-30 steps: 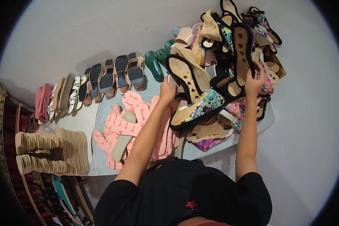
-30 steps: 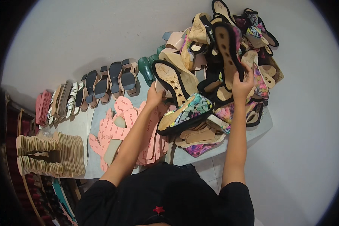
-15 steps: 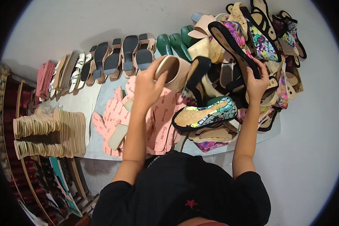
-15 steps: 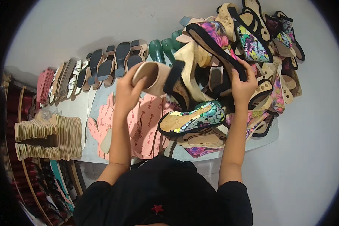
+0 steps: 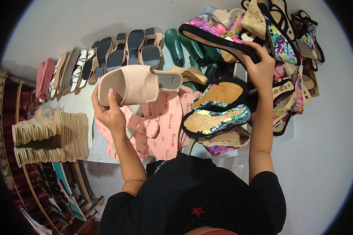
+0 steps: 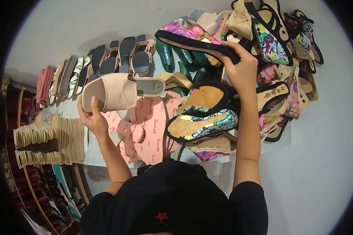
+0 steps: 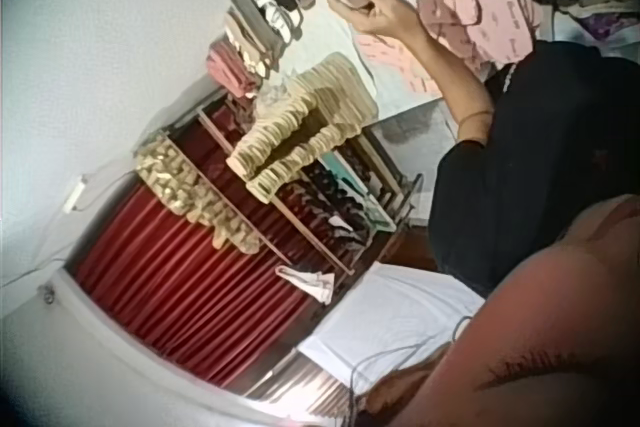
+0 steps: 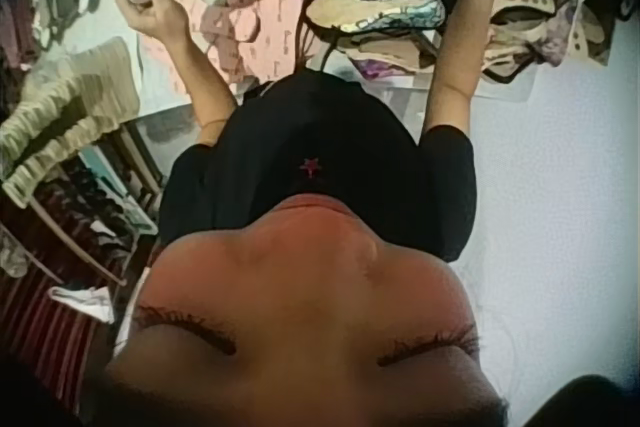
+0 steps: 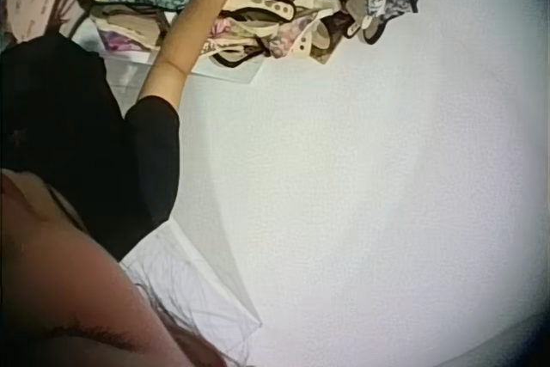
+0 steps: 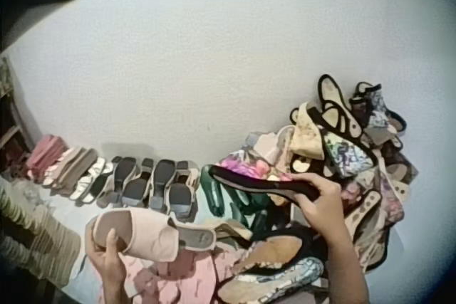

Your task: Organizing and sorting various styles of shoes on a workbench.

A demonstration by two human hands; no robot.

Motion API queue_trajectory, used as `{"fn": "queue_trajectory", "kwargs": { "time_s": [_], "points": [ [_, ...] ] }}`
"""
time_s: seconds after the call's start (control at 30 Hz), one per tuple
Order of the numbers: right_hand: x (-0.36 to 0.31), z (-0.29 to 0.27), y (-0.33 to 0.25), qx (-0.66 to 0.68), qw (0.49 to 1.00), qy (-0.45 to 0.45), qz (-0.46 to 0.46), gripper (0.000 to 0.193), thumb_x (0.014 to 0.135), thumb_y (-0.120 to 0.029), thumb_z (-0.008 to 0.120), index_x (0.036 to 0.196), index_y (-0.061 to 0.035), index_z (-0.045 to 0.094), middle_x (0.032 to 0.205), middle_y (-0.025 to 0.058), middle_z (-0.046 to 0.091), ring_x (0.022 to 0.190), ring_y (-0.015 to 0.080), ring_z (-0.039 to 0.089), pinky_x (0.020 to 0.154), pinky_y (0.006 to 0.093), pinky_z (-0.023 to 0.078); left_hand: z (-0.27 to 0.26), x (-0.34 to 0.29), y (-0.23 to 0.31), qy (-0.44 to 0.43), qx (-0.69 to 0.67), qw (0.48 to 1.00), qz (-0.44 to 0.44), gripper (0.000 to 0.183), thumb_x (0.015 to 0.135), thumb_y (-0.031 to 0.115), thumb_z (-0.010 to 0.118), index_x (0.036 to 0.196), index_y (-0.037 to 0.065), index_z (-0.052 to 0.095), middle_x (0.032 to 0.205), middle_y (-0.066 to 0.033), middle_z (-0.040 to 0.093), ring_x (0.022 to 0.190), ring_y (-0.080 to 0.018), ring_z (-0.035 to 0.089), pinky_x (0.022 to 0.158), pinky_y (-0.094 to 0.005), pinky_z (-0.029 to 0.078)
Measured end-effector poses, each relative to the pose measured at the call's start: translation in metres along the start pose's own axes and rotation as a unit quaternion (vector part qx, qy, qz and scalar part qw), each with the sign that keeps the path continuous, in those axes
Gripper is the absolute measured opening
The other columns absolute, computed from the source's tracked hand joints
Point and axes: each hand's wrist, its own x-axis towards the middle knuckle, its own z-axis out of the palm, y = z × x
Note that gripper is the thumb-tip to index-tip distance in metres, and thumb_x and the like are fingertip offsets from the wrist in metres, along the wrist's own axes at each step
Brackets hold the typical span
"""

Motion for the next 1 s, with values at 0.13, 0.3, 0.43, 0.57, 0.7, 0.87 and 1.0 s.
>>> {"fn": "queue_trajectory", "kwargs": {
  "time_s": [0.13,0.3,0.43,0.57,0.7,0.87,1.0],
  "points": [
    [0.000,0.009,-0.005,-0.022,0.998,-0.050,-0.012,0.027,0.068,0.000,0.059,0.094,-0.0033,0.062,0.087,0.0131,0.064,0.076,0.0234,0.063,0.068,0.0269,0.048,-0.005,0.003,-0.004,0.056,0.000,0.998,-0.006,0.031,0.086,0.010,0.052,0.113,-0.004,0.046,0.101,-0.0138,0.056,0.090,-0.0174,0.056,0.077,-0.0267,0.046],
    [-0.001,0.012,-0.013,-0.039,0.995,-0.011,-0.092,0.031,0.067,0.004,0.060,0.096,-0.0055,0.062,0.096,0.0098,0.063,0.089,0.0242,0.061,0.075,0.0288,0.048,-0.018,0.008,-0.012,0.080,-0.018,0.996,-0.030,0.031,0.086,0.010,0.053,0.112,-0.005,0.045,0.101,-0.0144,0.056,0.089,-0.0183,0.056,0.077,-0.0277,0.046],
    [0.006,0.008,-0.030,-0.038,0.986,0.004,-0.162,0.031,0.068,0.006,0.060,0.096,-0.0076,0.062,0.096,0.0081,0.064,0.086,0.0232,0.062,0.074,0.0284,0.049,-0.025,0.006,-0.010,0.090,-0.003,0.996,-0.015,0.031,0.086,0.009,0.053,0.112,-0.005,0.045,0.101,-0.0147,0.055,0.089,-0.0184,0.055,0.077,-0.0279,0.046],
    [0.007,0.009,-0.025,-0.047,0.973,-0.145,-0.172,0.033,0.065,0.006,0.061,0.094,-0.0090,0.062,0.097,0.0070,0.063,0.090,0.0255,0.058,0.075,0.0313,0.047,-0.036,0.003,-0.008,0.111,-0.001,0.994,-0.023,0.030,0.086,0.010,0.052,0.112,-0.004,0.044,0.098,-0.0137,0.055,0.083,-0.0163,0.056,0.067,-0.0243,0.048],
    [-0.017,0.023,-0.019,-0.214,0.890,-0.390,-0.097,0.027,0.068,-0.010,0.064,0.095,-0.0136,0.064,0.097,0.0077,0.062,0.099,0.0274,0.053,0.096,0.0496,0.030,-0.051,-0.003,-0.010,0.134,-0.024,0.990,-0.046,0.029,0.085,0.009,0.052,0.111,-0.003,0.044,0.094,-0.0124,0.055,0.072,-0.0136,0.056,0.050,-0.0214,0.047],
    [-0.044,0.039,-0.032,-0.251,0.899,-0.336,-0.130,0.037,0.071,-0.021,0.063,0.107,-0.0112,0.058,0.118,0.0107,0.050,0.115,0.0318,0.041,0.098,0.0498,0.026,-0.062,-0.013,-0.014,0.141,-0.058,0.987,-0.055,0.030,0.084,0.010,0.054,0.109,-0.002,0.044,0.087,-0.0101,0.056,0.063,-0.0123,0.055,0.043,-0.0216,0.045],
    [-0.061,0.066,-0.083,-0.019,0.930,-0.316,-0.185,0.052,0.065,-0.018,0.068,0.113,-0.0085,0.051,0.120,0.0190,0.044,0.114,0.0344,0.039,0.097,0.0443,0.031,-0.074,-0.023,-0.014,0.157,-0.069,0.984,-0.048,0.034,0.082,0.004,0.051,0.114,-0.001,0.042,0.090,-0.0123,0.056,0.065,-0.0124,0.056,0.042,-0.0218,0.045]
  ]
}}
